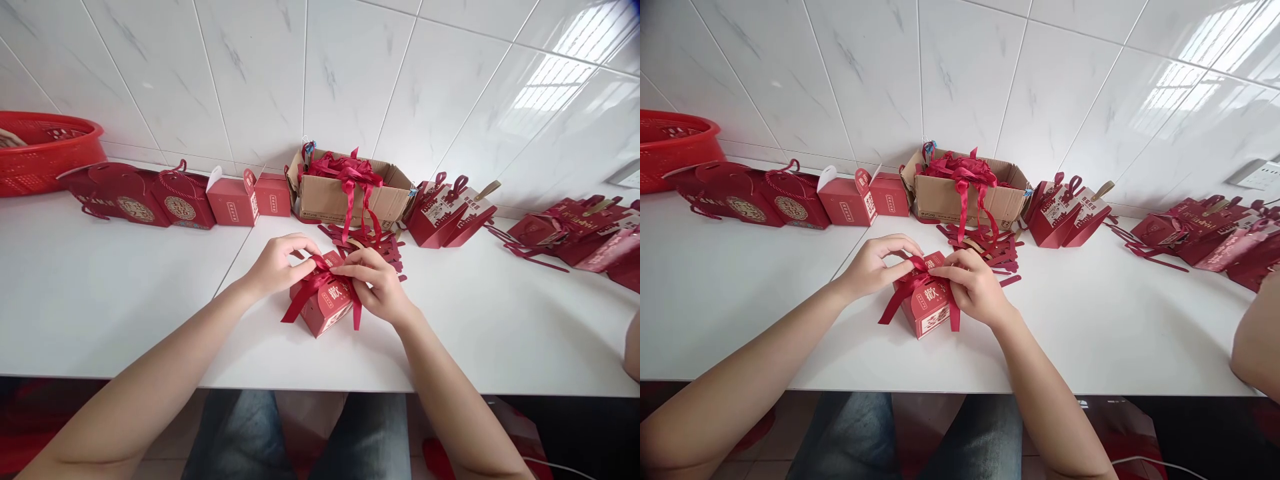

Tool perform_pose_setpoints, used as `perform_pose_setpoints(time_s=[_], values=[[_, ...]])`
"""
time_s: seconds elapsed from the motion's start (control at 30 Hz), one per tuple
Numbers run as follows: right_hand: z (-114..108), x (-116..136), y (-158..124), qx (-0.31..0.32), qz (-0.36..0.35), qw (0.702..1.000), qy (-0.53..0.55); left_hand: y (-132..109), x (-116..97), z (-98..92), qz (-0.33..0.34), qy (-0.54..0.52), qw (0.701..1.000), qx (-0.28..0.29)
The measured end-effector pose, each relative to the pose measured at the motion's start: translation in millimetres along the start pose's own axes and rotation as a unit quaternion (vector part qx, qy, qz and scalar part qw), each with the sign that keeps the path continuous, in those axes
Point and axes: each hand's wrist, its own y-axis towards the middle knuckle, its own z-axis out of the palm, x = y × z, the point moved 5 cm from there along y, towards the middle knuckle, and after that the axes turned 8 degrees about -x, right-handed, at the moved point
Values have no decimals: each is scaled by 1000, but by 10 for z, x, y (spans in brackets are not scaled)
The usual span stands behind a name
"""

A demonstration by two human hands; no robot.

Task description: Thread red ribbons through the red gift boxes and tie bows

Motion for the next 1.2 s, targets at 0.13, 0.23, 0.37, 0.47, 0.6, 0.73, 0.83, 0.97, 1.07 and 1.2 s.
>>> perform_pose_setpoints(time_s=[0.13, 0.23, 0.37, 0.47, 0.6, 0.73, 0.83, 0.97, 1.07, 1.2], values=[[-1, -5, -11, 3, -21, 1000, -16, -6, 41, -10, 3, 22, 999, -25], [8, -4, -18, 8, -29, 999, -17, -11, 68, -9, -1, 40, 999, -35], [22, -5, -26, 10, -32, 999, -15, -23, 71, -1, 2, 52, 998, -45], [26, -6, -29, 12, -34, 999, -20, -36, 61, 14, 14, 57, 997, -52], [17, -18, -29, 19, -26, 999, -29, -48, 69, 31, 22, 59, 996, -62], [2, -30, -29, 24, -18, 999, -28, -41, 72, 37, 28, 55, 996, -59], [-1, -43, -23, 13, 8, 1000, -20, -32, 70, 45, 26, 41, 998, -50], [-8, -150, -26, -38, 140, 989, -30, -30, 115, 48, -8, 26, 997, -70], [18, -267, -68, -38, 269, 962, -4, -27, 153, 41, -25, 20, 996, -88], [89, -318, -102, 22, 337, 935, 111, -1, 220, 2, -64, -8, 994, -90]])
